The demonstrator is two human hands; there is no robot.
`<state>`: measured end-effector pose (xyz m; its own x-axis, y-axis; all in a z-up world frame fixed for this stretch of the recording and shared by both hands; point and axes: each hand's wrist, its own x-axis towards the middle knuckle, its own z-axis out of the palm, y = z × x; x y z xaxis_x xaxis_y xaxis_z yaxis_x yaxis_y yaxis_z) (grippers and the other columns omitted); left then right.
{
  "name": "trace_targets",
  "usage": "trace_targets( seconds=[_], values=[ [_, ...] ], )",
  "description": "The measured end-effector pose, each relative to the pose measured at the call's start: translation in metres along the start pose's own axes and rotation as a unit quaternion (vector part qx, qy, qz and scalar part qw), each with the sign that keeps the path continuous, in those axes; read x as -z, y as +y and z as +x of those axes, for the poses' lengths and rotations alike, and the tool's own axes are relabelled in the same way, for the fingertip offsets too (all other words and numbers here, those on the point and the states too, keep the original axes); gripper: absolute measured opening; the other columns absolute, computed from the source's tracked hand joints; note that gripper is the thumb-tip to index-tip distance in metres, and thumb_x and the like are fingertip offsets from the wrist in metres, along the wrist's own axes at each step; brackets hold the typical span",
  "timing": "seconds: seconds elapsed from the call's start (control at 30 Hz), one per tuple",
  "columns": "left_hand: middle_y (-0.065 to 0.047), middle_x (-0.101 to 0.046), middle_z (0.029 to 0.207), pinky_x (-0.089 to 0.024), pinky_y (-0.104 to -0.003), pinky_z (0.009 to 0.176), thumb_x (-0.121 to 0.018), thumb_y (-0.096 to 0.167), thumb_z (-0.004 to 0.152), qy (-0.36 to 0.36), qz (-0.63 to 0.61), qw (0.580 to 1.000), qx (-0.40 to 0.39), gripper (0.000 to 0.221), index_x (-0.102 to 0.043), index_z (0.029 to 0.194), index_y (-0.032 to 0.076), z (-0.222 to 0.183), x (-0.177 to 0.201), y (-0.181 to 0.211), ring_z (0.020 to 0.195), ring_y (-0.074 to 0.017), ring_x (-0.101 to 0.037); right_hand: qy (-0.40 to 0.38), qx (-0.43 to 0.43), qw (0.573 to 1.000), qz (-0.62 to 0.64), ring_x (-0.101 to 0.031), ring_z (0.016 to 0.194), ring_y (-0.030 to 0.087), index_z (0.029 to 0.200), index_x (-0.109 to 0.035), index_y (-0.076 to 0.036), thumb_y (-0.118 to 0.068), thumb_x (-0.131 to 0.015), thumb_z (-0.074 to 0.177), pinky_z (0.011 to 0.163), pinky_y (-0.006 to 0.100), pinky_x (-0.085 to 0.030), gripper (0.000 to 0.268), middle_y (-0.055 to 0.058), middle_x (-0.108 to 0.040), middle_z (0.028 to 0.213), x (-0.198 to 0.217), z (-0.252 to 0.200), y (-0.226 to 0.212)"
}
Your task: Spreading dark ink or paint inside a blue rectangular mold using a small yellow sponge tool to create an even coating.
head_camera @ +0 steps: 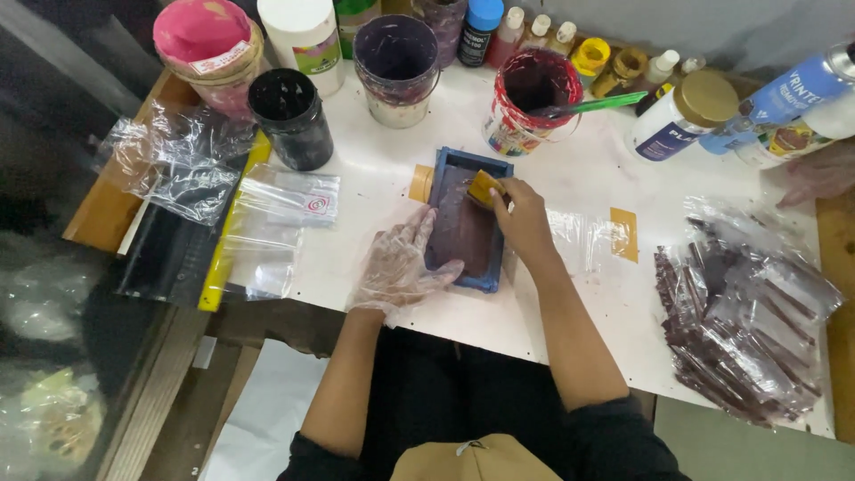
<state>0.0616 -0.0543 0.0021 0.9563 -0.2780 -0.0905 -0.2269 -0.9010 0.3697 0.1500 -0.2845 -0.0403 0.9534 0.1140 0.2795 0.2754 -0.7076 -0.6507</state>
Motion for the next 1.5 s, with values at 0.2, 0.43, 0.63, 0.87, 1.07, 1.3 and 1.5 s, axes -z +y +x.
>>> trace_targets(
  seconds=[0.2, 0.43, 0.63, 0.87, 1.07, 1.3, 1.5],
  values=[
    [-0.008, -0.032, 0.166, -0.040, -0.047, 0.105, -0.055, 0.074, 0.081, -0.011, 0.004, 1.000, -0.012, 0.106, -0.023, 0.163, 0.015, 0.001, -0.001, -0.004, 0.137, -0.0289, -0.049, -0.065, 0.157, 0.980, -0.105, -0.070, 0.103, 0.034, 0.122, -0.069, -0.002, -0.007, -0.063, 0.100, 0.094, 0.042, -0.056, 0.023, 0.019, -0.072, 0.102, 0.013, -0.011, -0.026],
    [-0.006, -0.024, 0.170, -0.037, -0.047, 0.110, -0.055, 0.075, 0.080, -0.054, 0.004, 0.999, -0.007, 0.110, -0.016, 0.165, 0.017, 0.000, 0.002, -0.004, 0.143, -0.0277, -0.043, -0.158, 0.206, 0.953, -0.155, -0.070, 0.100, 0.031, 0.118, -0.072, -0.004, -0.005, -0.061, 0.095, 0.091, 0.038, -0.057, 0.025, 0.016, -0.073, 0.097, 0.019, -0.045, -0.025],
    [-0.006, -0.025, 0.169, -0.035, -0.046, 0.110, -0.055, 0.071, 0.083, -0.057, 0.007, 0.998, 0.007, 0.105, -0.017, 0.164, 0.017, -0.002, 0.009, 0.004, 0.143, -0.0272, -0.042, -0.206, 0.148, 0.961, -0.107, -0.073, 0.096, 0.034, 0.116, -0.072, 0.000, -0.010, -0.058, 0.100, 0.090, 0.039, -0.058, 0.024, 0.019, -0.076, 0.096, 0.038, -0.038, -0.049],
    [-0.006, -0.025, 0.169, -0.035, -0.046, 0.111, -0.054, 0.072, 0.082, -0.061, 0.008, 0.998, 0.013, 0.107, -0.015, 0.165, 0.018, -0.001, 0.008, 0.001, 0.142, -0.0267, -0.042, -0.090, 0.220, 0.932, -0.274, -0.068, 0.100, 0.021, 0.121, -0.068, -0.014, -0.013, -0.055, 0.101, 0.088, 0.030, -0.055, 0.024, 0.006, -0.072, 0.097, -0.005, -0.031, 0.000],
    [-0.005, -0.024, 0.169, -0.034, -0.045, 0.112, -0.056, 0.079, 0.076, -0.053, 0.036, 0.998, 0.006, 0.115, -0.013, 0.165, 0.020, 0.008, -0.016, -0.009, 0.142, -0.0254, -0.042, -0.182, 0.228, 0.930, -0.223, -0.068, 0.093, 0.024, 0.115, -0.069, -0.011, -0.010, -0.054, 0.098, 0.082, 0.032, -0.055, 0.023, 0.008, -0.072, 0.093, 0.025, -0.074, -0.042],
    [-0.005, -0.028, 0.168, -0.037, -0.045, 0.109, -0.059, 0.073, 0.079, -0.005, 0.012, 1.000, -0.015, 0.109, -0.020, 0.164, 0.017, 0.000, -0.009, -0.007, 0.138, -0.0270, -0.046, -0.095, 0.192, 0.937, -0.275, -0.068, 0.096, 0.020, 0.119, -0.066, -0.014, -0.011, -0.052, 0.100, 0.087, 0.029, -0.053, 0.023, 0.005, -0.069, 0.094, -0.012, -0.029, 0.014],
    [-0.006, -0.028, 0.167, -0.037, -0.046, 0.110, -0.061, 0.075, 0.076, -0.031, 0.018, 0.999, -0.010, 0.115, -0.017, 0.165, 0.019, 0.004, -0.011, -0.009, 0.140, -0.0268, -0.044, -0.201, 0.159, 0.941, -0.220, -0.070, 0.093, 0.032, 0.111, -0.067, -0.006, -0.011, -0.053, 0.100, 0.084, 0.038, -0.056, 0.018, 0.015, -0.071, 0.092, 0.020, -0.052, -0.045]
  ],
)
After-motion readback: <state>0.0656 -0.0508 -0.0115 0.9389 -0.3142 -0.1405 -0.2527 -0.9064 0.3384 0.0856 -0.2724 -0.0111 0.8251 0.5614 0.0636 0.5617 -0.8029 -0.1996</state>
